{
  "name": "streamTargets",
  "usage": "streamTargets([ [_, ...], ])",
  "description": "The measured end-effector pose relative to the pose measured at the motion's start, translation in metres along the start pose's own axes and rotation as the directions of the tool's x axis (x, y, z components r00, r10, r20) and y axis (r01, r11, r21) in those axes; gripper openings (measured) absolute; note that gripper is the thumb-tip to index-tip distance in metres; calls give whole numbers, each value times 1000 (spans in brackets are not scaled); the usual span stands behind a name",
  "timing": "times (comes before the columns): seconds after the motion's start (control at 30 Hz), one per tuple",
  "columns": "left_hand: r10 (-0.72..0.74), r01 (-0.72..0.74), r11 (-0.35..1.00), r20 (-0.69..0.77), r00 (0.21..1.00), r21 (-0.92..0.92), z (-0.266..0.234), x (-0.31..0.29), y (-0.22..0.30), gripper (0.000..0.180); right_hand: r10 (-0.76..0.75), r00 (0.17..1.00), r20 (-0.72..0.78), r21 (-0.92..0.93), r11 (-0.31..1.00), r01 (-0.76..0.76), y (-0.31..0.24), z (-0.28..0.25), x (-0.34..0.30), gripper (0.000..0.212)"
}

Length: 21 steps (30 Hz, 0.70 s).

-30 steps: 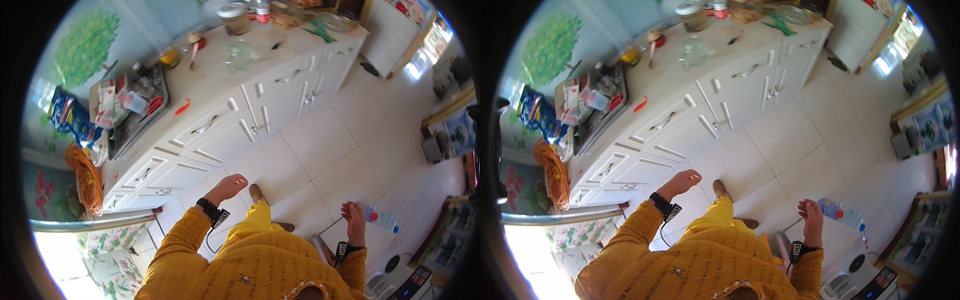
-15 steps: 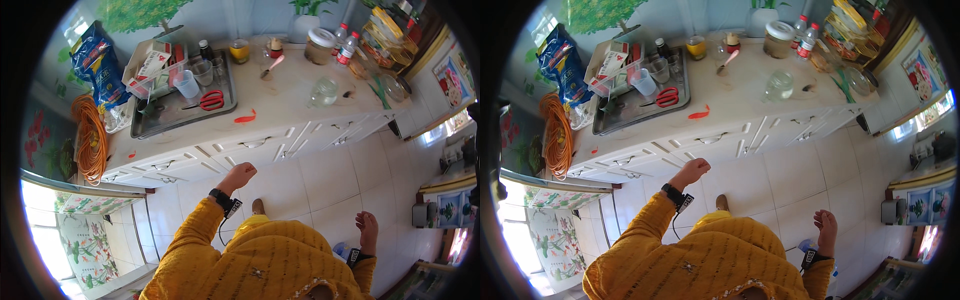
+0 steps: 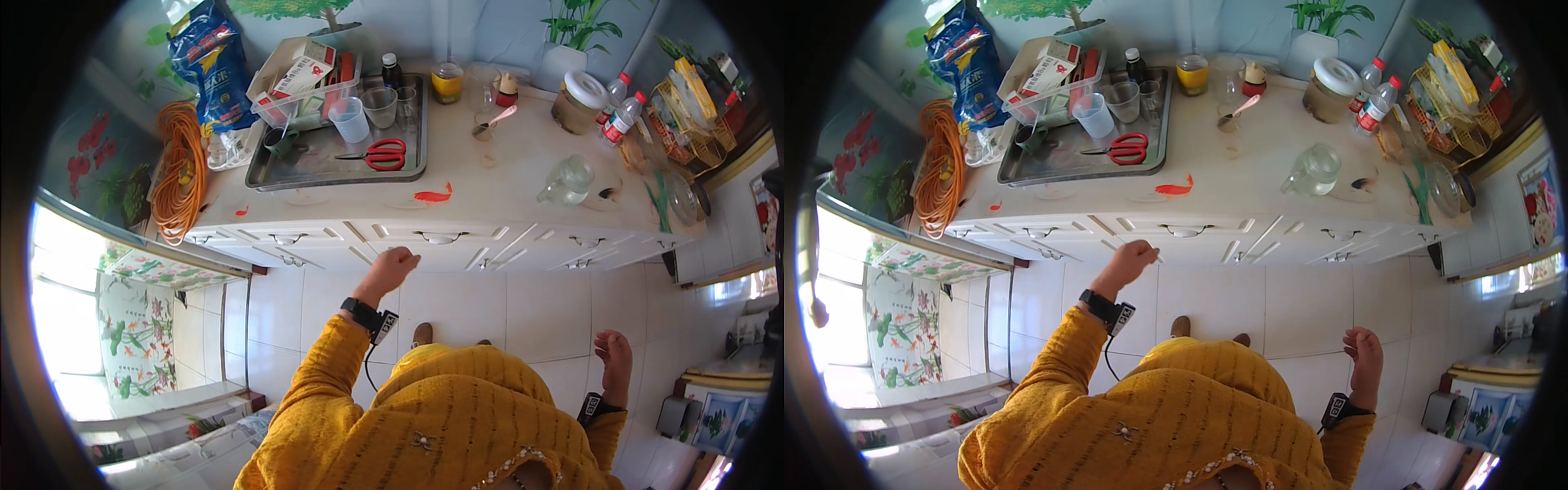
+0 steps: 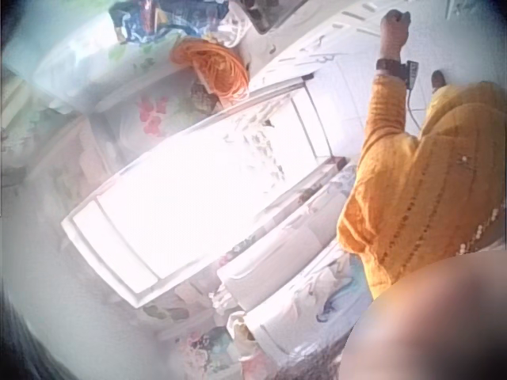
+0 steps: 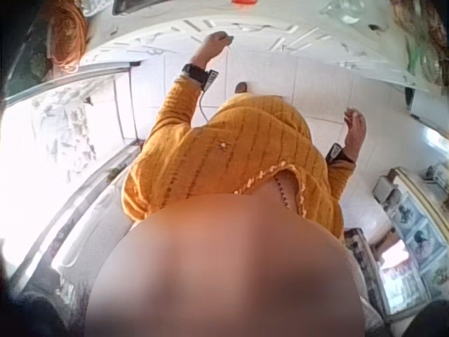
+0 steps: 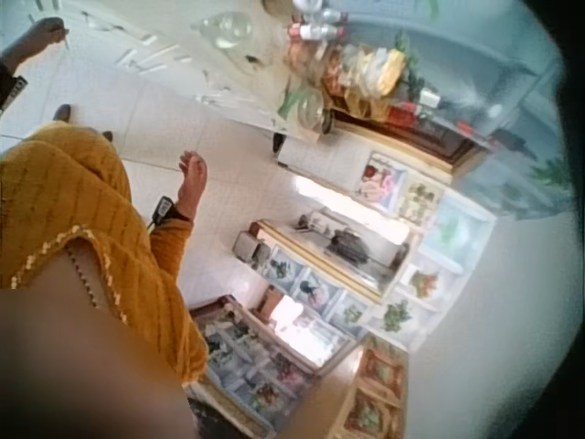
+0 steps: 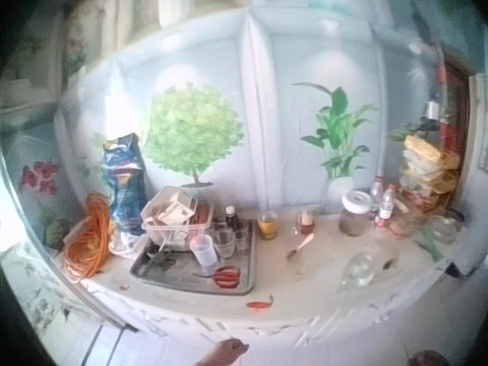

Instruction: The person hangs a blue shirt on a hanger and places it on a clothes rack. They then pick up a white cloth, walk to the balcony, and place it on a pile of laundry. Finally, they place a pair of shoes on the balcony ledge.

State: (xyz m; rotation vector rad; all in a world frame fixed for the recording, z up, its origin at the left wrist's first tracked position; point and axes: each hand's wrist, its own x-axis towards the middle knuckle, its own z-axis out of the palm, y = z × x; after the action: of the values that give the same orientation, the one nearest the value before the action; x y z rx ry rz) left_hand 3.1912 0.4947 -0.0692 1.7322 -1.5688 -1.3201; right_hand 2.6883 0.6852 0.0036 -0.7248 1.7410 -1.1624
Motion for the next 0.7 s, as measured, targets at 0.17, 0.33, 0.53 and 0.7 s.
streamTargets([
  [0.17, 47, -72, 991, -210, 976, -116, -19, 2, 21, 21, -46, 996, 70, 15, 999, 45, -9, -17, 43, 24],
  [0.33, 95, -137, 985, -325, 941, -108, -33, -5, 47, 18, -89, 960, 265, 49, 996, 79, -38, 17, 82, 25],
  [0.53, 119, -211, 962, -424, 898, -176, -82, -10, 37, 17, -281, 804, 525, 31, 950, 311, -107, 124, 86, 24],
  [0.7, 62, -180, 946, -394, 917, -270, -137, 2, -12, 16, -326, 591, 738, 38, 894, 446, -156, 263, 96, 18],
])
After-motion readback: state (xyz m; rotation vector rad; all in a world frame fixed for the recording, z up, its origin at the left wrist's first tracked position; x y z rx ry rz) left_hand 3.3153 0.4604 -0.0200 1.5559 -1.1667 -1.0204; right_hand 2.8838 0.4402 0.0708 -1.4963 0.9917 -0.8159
